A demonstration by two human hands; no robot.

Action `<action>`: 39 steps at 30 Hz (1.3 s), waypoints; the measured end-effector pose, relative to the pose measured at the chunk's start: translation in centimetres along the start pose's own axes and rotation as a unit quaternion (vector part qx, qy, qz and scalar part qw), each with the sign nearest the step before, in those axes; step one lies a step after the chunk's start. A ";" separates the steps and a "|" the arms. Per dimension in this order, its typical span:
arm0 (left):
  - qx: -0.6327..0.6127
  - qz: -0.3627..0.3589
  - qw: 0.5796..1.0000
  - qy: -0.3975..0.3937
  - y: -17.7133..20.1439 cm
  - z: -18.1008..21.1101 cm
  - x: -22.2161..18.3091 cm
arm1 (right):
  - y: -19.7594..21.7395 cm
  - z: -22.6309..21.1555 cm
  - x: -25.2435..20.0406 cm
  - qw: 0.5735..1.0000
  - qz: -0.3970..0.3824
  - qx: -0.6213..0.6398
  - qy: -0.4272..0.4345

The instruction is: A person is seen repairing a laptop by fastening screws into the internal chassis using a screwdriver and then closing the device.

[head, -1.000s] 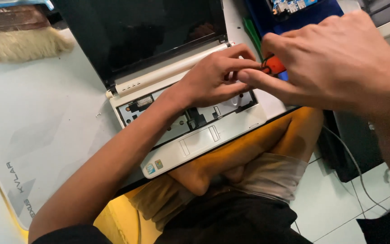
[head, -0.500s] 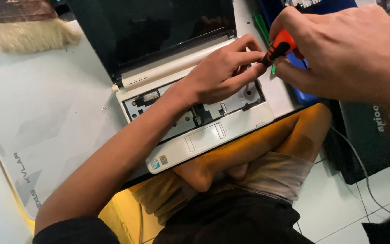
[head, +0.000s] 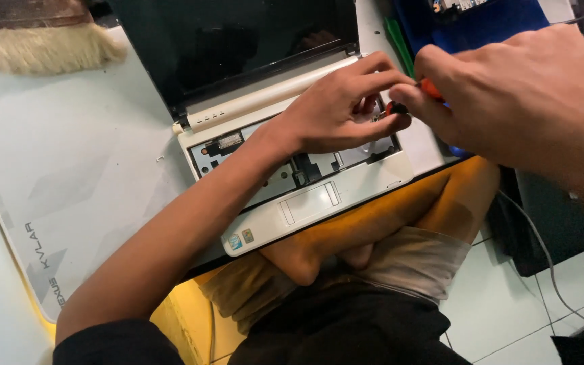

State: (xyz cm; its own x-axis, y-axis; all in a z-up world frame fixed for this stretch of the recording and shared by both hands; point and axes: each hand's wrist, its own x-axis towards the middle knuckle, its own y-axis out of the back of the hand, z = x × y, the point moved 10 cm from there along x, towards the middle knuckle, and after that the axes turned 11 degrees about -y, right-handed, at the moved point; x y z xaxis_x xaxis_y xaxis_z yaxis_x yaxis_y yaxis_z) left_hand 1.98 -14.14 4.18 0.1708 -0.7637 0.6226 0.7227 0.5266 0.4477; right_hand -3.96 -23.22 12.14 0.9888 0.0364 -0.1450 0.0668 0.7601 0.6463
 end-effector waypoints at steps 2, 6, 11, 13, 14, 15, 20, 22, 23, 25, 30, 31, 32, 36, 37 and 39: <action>-0.006 0.000 1.000 -0.005 -0.2 -0.2 -0.1 | 0.3 -0.1 0.1 1.000 0.000 -0.009 -0.001; -0.023 0.005 0.999 -0.021 0.1 0.4 0.0 | -0.9 0.7 0.5 0.997 -0.056 0.043 -0.031; -0.015 0.002 1.000 -0.004 0.5 0.7 0.1 | -0.8 -0.3 1.3 0.990 -0.058 0.125 0.003; -0.033 0.007 0.999 0.004 0.4 0.4 0.3 | -1.2 0.5 1.4 0.999 -0.010 0.029 -0.032; -0.034 0.006 0.999 0.002 0.2 0.2 0.2 | -0.4 0.5 1.6 0.999 -0.011 0.029 -0.034; -0.015 0.002 1.000 -0.002 -0.1 -0.1 0.1 | -0.6 0.7 1.6 0.997 -0.062 0.037 -0.039; -0.045 0.001 0.999 -0.004 0.5 1.1 0.3 | 0.0 0.3 1.7 0.991 -0.012 0.133 0.006; -0.059 -0.003 0.998 0.010 0.4 0.8 0.4 | -1.4 0.2 2.2 0.993 -0.063 0.099 0.002; -0.061 -0.006 0.998 0.008 0.1 0.5 0.3 | -1.0 0.2 2.0 0.993 -0.065 0.100 -0.002; -0.079 0.025 0.997 -0.006 0.2 0.2 0.2 | 0.1 0.5 2.1 0.992 -0.047 0.111 -0.023; -0.058 -0.001 0.998 0.005 0.2 0.9 0.7 | -0.4 0.4 1.3 0.986 -0.031 0.164 0.007; -0.059 -0.007 0.998 0.009 0.2 0.9 0.7 | 0.4 0.2 1.1 0.977 0.013 0.210 0.035; -0.059 -0.006 0.998 0.011 0.2 0.8 0.7 | 0.8 -0.1 1.4 0.977 0.013 0.211 0.037; -0.106 -0.006 0.994 0.020 0.2 0.8 0.6 | -1.4 -0.5 2.1 0.983 -0.076 0.166 0.020; -0.119 -0.002 0.993 0.021 0.4 0.8 0.6 | -1.6 -0.2 2.3 0.984 -0.061 0.165 0.013; -0.103 -0.011 0.994 0.022 0.2 0.8 0.9 | -0.9 0.6 2.2 0.974 -0.087 0.210 -0.003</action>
State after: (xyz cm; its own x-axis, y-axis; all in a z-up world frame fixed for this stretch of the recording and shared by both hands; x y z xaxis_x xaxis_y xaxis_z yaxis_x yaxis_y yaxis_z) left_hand 1.73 -14.37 5.37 0.1789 -0.7926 0.5829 0.8478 0.4248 0.3174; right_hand -1.81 -24.23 11.63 0.9582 -0.0746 -0.2763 0.2814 0.4222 0.8617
